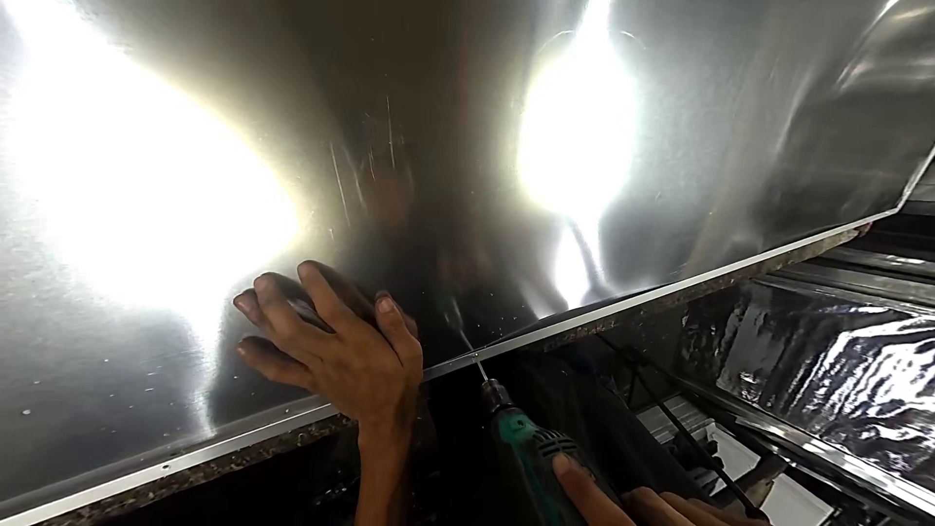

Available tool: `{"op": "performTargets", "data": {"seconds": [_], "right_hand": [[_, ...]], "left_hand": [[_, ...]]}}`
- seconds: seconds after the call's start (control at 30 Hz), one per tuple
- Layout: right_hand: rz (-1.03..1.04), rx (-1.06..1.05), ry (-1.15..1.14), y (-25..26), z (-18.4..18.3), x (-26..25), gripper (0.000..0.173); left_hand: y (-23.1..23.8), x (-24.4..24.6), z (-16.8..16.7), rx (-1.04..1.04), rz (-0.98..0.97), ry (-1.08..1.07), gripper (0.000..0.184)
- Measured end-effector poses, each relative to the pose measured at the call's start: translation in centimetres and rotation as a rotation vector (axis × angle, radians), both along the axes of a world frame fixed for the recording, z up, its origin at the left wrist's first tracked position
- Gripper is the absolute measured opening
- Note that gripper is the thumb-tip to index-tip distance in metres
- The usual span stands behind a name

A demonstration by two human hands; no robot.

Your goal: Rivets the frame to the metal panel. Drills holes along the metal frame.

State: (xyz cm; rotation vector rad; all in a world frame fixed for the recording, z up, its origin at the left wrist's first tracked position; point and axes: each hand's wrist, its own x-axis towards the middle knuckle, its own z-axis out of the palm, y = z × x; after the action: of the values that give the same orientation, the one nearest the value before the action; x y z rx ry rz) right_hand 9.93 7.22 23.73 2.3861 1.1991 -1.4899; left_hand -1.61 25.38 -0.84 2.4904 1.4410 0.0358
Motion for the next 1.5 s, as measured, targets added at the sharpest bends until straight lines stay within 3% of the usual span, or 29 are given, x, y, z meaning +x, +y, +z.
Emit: {"op": "performTargets", "data": {"seconds": [1.5], "right_hand": [[0.034,0.043,-0.013,-1.0,-0.7,0.6,0.053]], "left_hand": [[-0.3,-0.1,-0.2,-0.006,0.012,0.026,0.075]]}}
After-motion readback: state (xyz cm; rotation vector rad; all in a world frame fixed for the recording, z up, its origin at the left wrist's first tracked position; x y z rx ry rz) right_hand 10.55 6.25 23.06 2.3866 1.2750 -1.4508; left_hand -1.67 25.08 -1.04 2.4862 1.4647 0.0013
